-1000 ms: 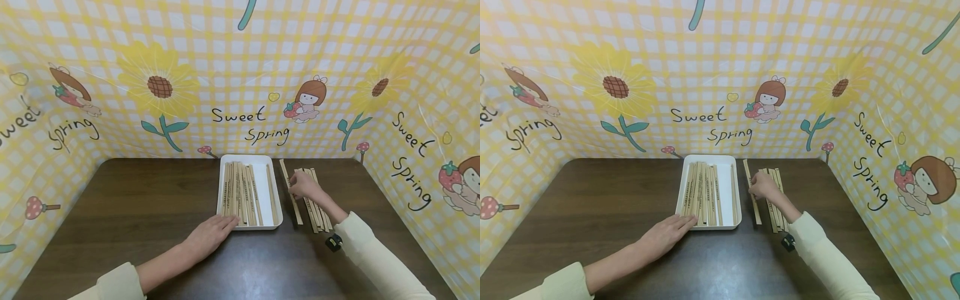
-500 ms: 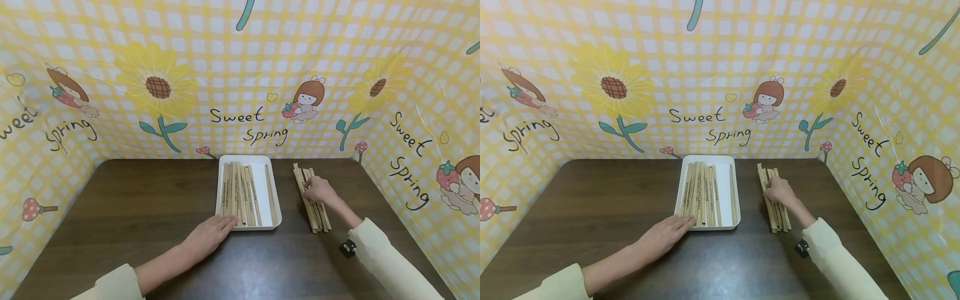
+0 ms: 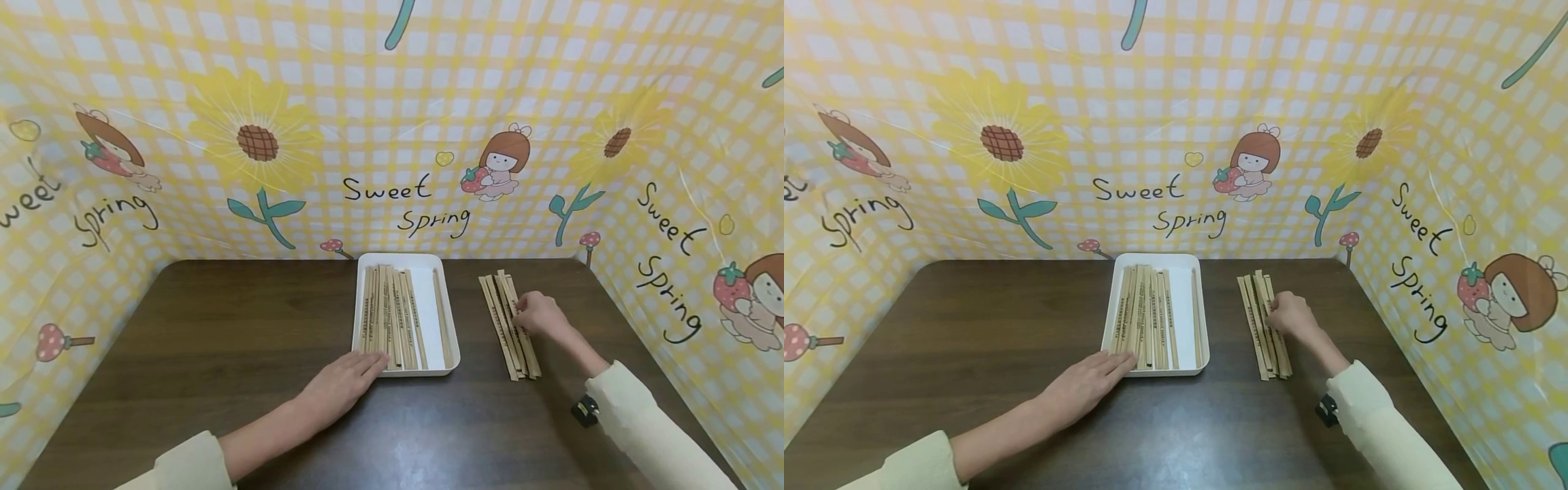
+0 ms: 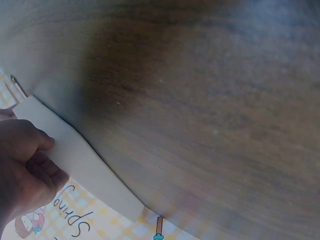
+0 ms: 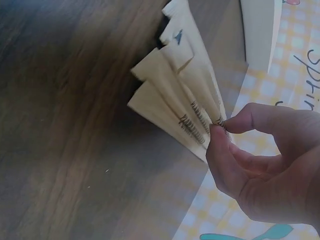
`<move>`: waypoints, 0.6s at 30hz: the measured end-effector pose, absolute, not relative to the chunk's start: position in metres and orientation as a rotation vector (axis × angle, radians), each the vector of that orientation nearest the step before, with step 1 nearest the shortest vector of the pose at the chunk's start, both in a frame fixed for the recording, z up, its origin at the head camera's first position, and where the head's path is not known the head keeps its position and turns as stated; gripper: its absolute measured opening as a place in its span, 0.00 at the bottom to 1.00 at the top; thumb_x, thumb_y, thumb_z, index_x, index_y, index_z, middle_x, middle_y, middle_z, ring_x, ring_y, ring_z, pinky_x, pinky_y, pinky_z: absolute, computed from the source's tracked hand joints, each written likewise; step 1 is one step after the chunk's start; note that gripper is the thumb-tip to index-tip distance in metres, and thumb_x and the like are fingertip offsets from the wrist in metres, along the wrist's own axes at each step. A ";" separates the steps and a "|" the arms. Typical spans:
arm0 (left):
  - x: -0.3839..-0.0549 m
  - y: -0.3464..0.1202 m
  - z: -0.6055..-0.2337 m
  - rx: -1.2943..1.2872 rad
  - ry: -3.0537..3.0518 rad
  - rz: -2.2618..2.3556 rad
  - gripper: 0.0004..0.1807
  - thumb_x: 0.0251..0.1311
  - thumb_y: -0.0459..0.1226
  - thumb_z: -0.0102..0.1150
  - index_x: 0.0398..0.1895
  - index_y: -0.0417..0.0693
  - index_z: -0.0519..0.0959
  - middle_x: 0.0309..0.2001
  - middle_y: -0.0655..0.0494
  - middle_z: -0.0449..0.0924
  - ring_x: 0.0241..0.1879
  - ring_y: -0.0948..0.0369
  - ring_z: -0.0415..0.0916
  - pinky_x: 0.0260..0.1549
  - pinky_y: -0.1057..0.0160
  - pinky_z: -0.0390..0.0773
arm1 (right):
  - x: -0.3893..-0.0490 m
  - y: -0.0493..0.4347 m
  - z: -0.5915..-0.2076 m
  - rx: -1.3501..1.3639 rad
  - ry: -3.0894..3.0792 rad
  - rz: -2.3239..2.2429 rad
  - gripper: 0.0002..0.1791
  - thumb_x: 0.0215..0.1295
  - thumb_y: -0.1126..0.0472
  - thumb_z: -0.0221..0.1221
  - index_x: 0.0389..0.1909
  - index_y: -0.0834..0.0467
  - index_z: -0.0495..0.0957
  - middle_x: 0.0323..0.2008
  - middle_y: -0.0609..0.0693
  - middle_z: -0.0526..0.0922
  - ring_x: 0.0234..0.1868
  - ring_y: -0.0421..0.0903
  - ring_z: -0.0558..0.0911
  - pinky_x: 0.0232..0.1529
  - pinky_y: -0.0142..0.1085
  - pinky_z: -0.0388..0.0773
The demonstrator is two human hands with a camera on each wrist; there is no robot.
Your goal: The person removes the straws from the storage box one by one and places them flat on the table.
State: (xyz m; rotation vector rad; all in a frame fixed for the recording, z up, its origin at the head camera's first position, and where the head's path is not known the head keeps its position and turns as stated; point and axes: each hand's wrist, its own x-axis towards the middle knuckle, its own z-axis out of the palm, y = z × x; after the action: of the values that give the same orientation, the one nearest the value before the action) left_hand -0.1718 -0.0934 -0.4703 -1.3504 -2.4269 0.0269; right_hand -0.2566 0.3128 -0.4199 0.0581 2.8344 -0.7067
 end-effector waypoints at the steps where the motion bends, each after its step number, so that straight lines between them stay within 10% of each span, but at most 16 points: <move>1: -0.172 -0.093 -0.470 -1.350 -2.428 0.025 0.28 0.57 0.25 0.64 0.63 0.35 0.74 0.59 0.44 0.78 0.56 0.54 0.78 0.57 0.55 0.76 | -0.256 0.314 -0.420 0.061 2.832 -0.707 0.23 0.61 0.65 0.59 0.55 0.74 0.73 0.48 0.69 0.80 0.23 0.46 0.82 0.29 0.42 0.80; 18: -0.173 -0.093 -0.473 -1.347 -2.432 0.024 0.28 0.58 0.25 0.64 0.64 0.35 0.74 0.59 0.45 0.78 0.57 0.54 0.78 0.58 0.55 0.75 | -0.254 0.335 -0.428 0.116 2.824 -0.712 0.24 0.62 0.64 0.61 0.54 0.76 0.73 0.50 0.73 0.78 0.24 0.46 0.84 0.33 0.45 0.84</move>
State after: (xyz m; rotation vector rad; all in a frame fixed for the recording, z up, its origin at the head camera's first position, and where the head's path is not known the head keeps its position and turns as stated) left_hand -0.1728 -0.0934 -0.4726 -1.3469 -2.4318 0.0244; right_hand -0.2538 0.3349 -0.4283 0.1161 2.8239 -0.7122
